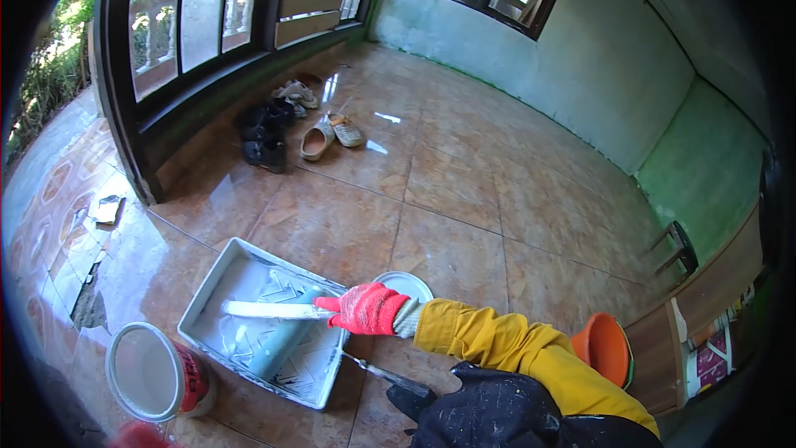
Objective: The person stirs a bucket of white paint with a long stick, scrapes excess paint into a paint tray containing a roller, and places a lid on the bucket.
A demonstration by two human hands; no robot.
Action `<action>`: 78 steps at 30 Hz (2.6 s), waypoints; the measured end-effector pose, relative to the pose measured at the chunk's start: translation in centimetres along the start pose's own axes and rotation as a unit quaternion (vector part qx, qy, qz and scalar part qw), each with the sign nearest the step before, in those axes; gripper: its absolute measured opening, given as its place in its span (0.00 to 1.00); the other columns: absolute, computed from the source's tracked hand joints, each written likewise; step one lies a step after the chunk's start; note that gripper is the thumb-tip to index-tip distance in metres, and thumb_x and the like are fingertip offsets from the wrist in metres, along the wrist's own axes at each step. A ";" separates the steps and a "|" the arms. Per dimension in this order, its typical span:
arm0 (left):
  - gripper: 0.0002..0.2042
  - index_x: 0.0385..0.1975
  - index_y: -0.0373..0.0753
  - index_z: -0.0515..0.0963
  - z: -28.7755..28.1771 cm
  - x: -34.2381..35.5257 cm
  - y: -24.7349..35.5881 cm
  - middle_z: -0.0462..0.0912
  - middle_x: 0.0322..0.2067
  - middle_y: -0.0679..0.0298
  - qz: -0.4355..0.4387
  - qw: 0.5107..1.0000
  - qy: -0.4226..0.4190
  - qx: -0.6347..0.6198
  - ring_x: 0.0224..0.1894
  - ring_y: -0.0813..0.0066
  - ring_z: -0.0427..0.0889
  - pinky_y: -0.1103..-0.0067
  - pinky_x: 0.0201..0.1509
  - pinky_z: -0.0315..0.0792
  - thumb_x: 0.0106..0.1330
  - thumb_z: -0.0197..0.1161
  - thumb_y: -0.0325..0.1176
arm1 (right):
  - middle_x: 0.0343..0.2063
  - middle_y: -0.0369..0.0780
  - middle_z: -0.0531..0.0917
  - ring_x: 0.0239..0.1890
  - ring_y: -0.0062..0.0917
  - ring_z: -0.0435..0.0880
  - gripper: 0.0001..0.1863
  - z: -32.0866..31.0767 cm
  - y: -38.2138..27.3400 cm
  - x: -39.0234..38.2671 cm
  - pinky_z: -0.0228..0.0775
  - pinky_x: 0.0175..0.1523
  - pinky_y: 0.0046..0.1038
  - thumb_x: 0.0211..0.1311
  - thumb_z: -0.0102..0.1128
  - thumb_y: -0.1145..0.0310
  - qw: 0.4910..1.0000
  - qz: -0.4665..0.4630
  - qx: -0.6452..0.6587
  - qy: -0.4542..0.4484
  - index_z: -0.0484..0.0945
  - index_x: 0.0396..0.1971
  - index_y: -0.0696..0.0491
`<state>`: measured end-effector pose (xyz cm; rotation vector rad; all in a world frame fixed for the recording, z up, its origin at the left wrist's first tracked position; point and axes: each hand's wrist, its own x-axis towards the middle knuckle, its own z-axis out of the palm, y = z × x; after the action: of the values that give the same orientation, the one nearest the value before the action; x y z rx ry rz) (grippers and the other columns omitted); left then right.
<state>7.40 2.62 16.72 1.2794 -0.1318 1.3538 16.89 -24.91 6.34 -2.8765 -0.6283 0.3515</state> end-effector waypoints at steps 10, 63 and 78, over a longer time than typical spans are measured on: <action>0.31 0.63 0.31 0.55 -4.0 -17.3 -11.6 0.52 0.64 0.45 -0.165 0.888 -0.262 0.339 0.67 0.48 0.53 0.61 0.69 0.51 0.59 0.56 0.28 | 0.25 0.46 0.81 0.29 0.42 0.82 0.28 -0.8 -2.2 0.9 0.68 0.32 0.43 0.61 0.52 0.50 0.999 -0.020 0.001 -0.031 0.65 0.61 0.41; 0.25 0.63 0.30 0.55 -9.9 -3.1 -11.1 0.55 0.63 0.44 -0.082 0.888 0.080 0.445 0.65 0.53 0.58 0.66 0.66 0.58 0.70 0.49 0.33 | 0.27 0.44 0.82 0.34 0.41 0.82 0.12 -4.6 1.7 -1.7 0.72 0.38 0.38 0.51 0.65 0.61 0.990 0.098 -0.021 0.095 0.78 0.33 0.50; 0.24 0.60 0.33 0.64 -18.4 3.5 -21.8 0.73 0.54 0.53 -0.411 0.885 0.083 0.203 0.53 0.64 0.75 0.73 0.57 0.68 0.61 0.53 0.23 | 0.40 0.46 0.82 0.41 0.33 0.83 0.22 -4.7 0.9 -4.0 0.73 0.45 0.29 0.52 0.59 0.75 0.984 0.132 0.116 0.040 0.76 0.51 0.51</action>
<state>14.44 24.37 -0.75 1.3212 0.7783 0.7435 14.94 -28.04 11.42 -2.7320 -0.1778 0.3189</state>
